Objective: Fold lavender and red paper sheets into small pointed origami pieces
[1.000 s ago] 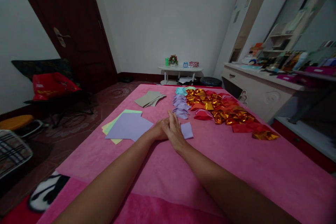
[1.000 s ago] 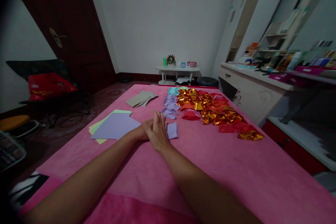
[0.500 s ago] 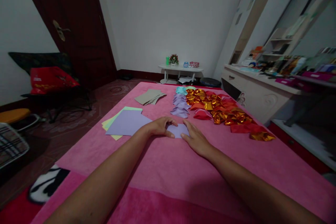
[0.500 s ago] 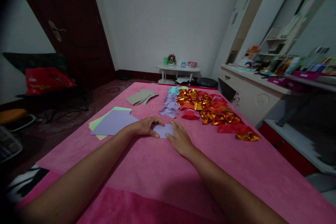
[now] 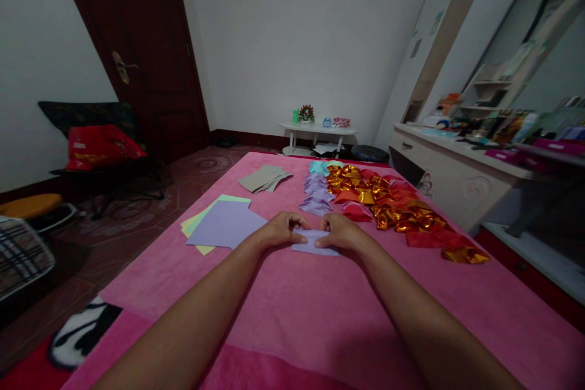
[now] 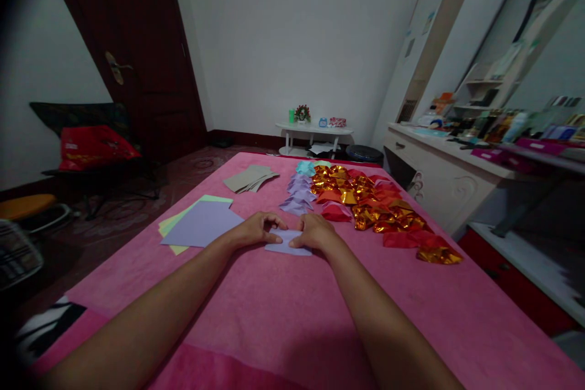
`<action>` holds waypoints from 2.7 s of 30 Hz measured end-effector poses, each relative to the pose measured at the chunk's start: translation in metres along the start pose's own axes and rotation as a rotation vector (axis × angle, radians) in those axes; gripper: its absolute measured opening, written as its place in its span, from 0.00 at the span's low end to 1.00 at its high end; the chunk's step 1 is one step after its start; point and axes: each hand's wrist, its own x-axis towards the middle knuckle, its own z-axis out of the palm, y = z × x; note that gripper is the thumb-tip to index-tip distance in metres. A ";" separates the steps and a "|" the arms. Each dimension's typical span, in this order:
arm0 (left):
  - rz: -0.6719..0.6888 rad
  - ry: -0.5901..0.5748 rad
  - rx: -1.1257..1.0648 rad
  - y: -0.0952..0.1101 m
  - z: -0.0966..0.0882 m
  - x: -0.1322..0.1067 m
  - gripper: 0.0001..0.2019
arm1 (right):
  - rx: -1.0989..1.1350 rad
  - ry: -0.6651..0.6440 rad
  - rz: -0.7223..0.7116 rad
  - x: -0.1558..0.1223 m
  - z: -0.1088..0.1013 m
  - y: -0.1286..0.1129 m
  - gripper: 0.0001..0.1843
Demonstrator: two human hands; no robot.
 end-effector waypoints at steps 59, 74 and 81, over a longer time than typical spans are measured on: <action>0.042 0.502 -0.776 0.052 0.064 0.003 0.11 | 1.047 0.445 -0.140 -0.004 0.044 -0.004 0.21; -0.028 0.659 -0.612 0.026 0.041 0.005 0.14 | 1.075 0.483 -0.165 -0.005 0.035 0.004 0.14; 0.006 0.819 -0.653 0.029 0.040 0.006 0.15 | 1.135 0.587 -0.164 -0.007 0.036 0.000 0.14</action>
